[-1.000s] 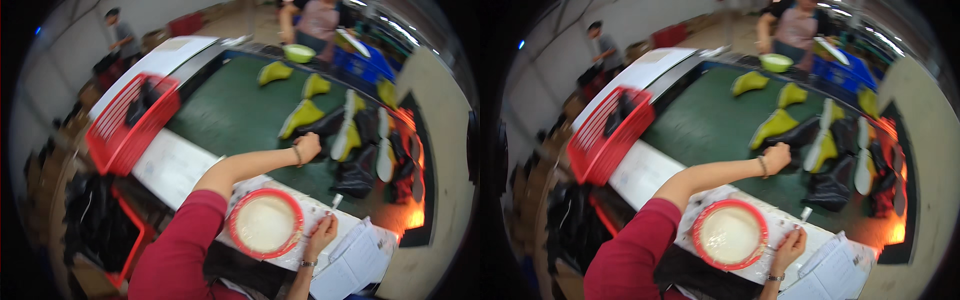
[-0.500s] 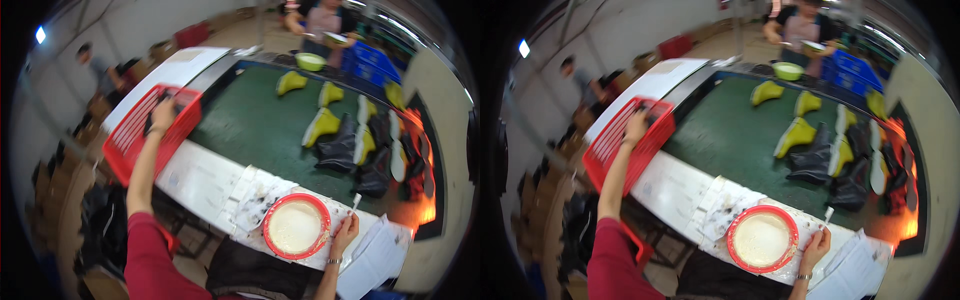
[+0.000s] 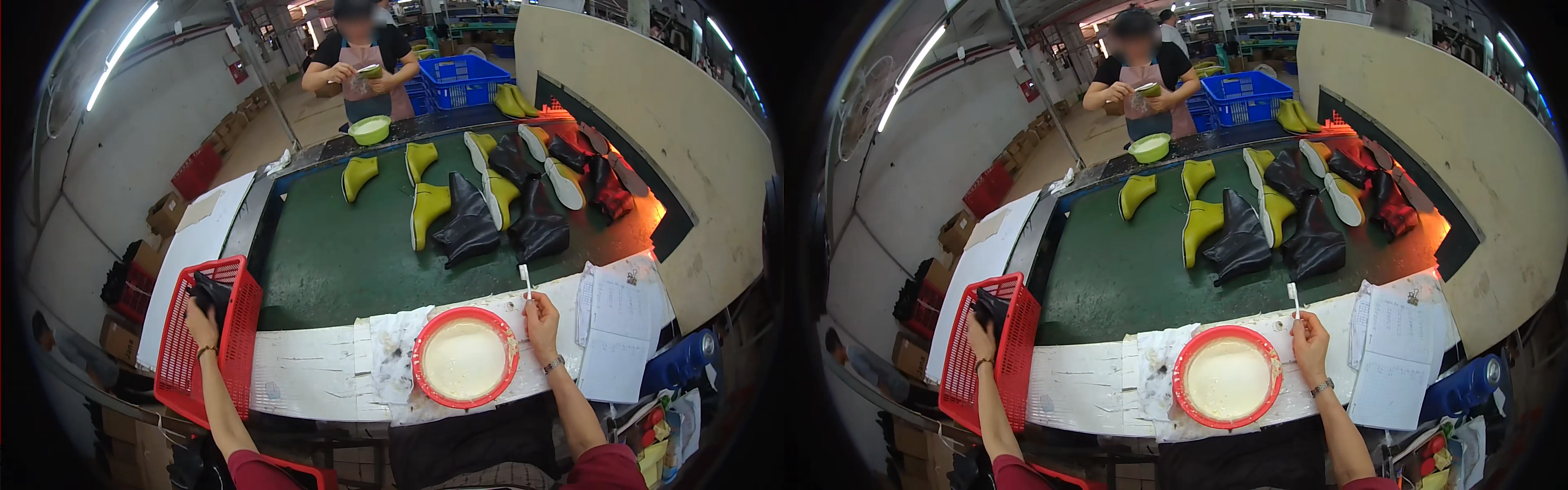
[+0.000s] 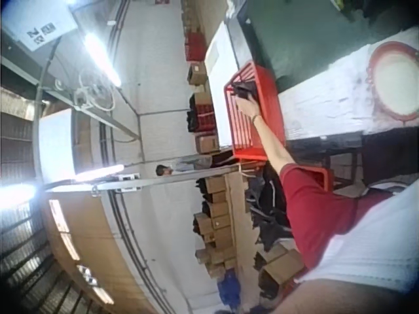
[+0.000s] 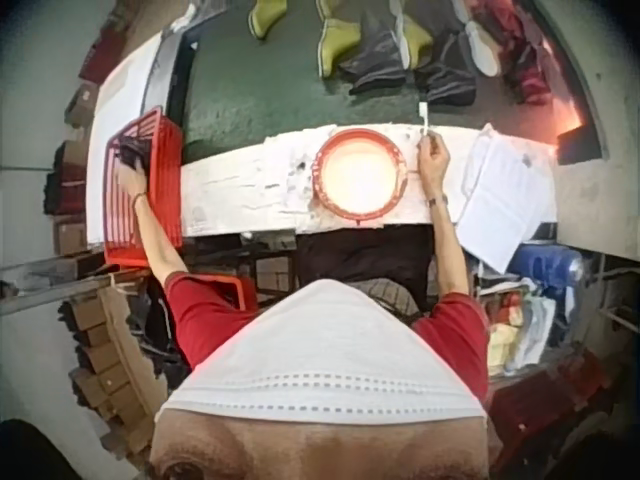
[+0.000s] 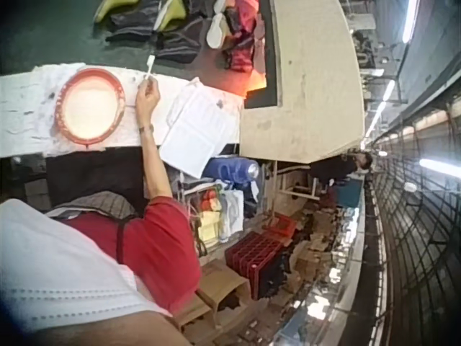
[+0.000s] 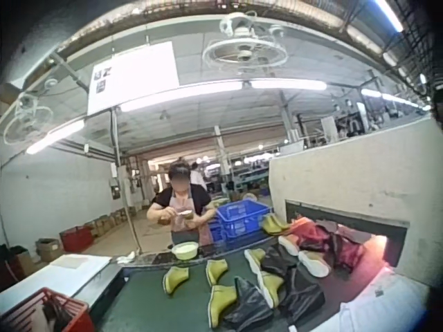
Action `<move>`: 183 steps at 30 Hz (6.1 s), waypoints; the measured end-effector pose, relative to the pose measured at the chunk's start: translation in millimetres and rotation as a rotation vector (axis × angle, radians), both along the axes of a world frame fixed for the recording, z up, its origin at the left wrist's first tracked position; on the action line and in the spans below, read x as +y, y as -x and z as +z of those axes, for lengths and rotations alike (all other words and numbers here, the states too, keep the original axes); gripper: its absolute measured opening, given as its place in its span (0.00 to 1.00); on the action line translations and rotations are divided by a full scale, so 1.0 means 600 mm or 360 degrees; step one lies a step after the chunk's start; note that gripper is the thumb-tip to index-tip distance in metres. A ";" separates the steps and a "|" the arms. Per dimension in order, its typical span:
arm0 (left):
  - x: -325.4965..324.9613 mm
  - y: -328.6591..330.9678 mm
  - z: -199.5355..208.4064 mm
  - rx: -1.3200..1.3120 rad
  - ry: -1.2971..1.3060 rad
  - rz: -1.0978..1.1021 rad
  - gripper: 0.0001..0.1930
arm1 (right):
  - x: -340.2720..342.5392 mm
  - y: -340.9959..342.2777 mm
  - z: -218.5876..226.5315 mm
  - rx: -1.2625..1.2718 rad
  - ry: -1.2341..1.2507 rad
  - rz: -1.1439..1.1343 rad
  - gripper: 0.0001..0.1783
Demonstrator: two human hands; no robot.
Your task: The person applies adhesive along the edges of shoe uppers using a brush dipped into a bowl of glue, then places the glued shoe uppers onto a conveyor belt.
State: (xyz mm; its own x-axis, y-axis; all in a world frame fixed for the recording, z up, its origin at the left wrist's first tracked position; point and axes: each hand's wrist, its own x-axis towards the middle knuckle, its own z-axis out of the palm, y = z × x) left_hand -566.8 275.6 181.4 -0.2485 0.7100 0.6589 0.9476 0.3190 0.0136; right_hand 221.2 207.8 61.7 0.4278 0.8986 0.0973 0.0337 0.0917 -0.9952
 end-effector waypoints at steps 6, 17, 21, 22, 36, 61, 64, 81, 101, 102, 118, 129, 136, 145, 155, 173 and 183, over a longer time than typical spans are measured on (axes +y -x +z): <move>-0.061 -0.170 0.239 -0.0136 -0.1035 -0.0365 0.29 | 0.003 -0.001 -0.007 0.0032 -0.0010 0.0027 0.09; -0.144 -0.551 0.039 -0.1340 0.0327 -0.0863 0.35 | -0.001 -0.008 -0.024 0.0036 0.0000 0.0105 0.11; -0.170 -0.597 -0.092 -0.0766 0.0718 -0.0522 0.59 | -0.018 -0.033 0.043 -0.0397 -0.0212 0.0212 0.10; -0.185 -0.598 -0.108 -0.0722 0.0794 -0.0474 0.63 | -0.035 -0.026 0.084 -0.0658 -0.0307 0.0267 0.09; -0.194 -0.560 -0.094 -0.0718 0.0522 -0.0614 0.48 | -0.124 0.044 0.203 -0.1889 -0.0401 0.0553 0.08; -0.248 -0.734 0.120 -0.2370 0.1748 -0.1092 0.14 | -0.074 0.069 0.268 -0.1262 -0.0919 0.1067 0.10; -0.248 -0.734 0.140 -0.2390 0.1529 -0.1040 0.12 | -0.089 0.070 0.249 -0.1224 -0.0845 0.0896 0.10; -0.171 -0.714 0.108 -0.1948 0.0383 -0.1123 0.10 | -0.097 0.109 0.216 -0.0676 -0.0531 0.0959 0.09; -0.119 -0.638 0.114 -0.2114 0.1274 -0.1513 0.58 | -0.103 0.264 0.247 -0.0822 -0.0952 0.0887 0.15; -0.151 -0.643 0.096 -0.1869 0.1058 -0.1786 0.63 | -0.099 0.264 0.260 -0.0829 -0.1050 0.0841 0.15; -0.284 -0.752 -0.041 -0.1454 -0.0225 -0.1122 0.51 | -0.131 0.245 0.252 -0.0177 -0.0781 0.1073 0.09; -0.316 -0.698 -0.034 -0.1509 -0.0033 -0.1193 0.45 | -0.098 0.042 0.197 -0.1979 -0.0200 0.0610 0.10; -0.320 -0.709 -0.021 -0.1321 0.0006 -0.1327 0.45 | -0.129 0.040 0.195 -0.1838 -0.0165 0.0544 0.07; -0.328 -0.731 0.025 -0.0972 0.0169 -0.1393 0.41 | -0.154 0.085 0.249 -0.0814 -0.0385 0.0739 0.08; -0.334 -0.733 0.036 -0.0835 0.0127 -0.1650 0.34 | -0.063 0.079 0.266 -0.1152 -0.0876 0.0386 0.09; -0.307 -0.734 -0.001 -0.1131 -0.0131 -0.1623 0.35 | -0.072 0.084 0.267 -0.0965 -0.0890 0.0574 0.10; -0.247 -0.742 -0.027 -0.1381 -0.0774 -0.1548 0.35 | -0.162 0.116 0.257 -0.0989 -0.0894 0.0906 0.12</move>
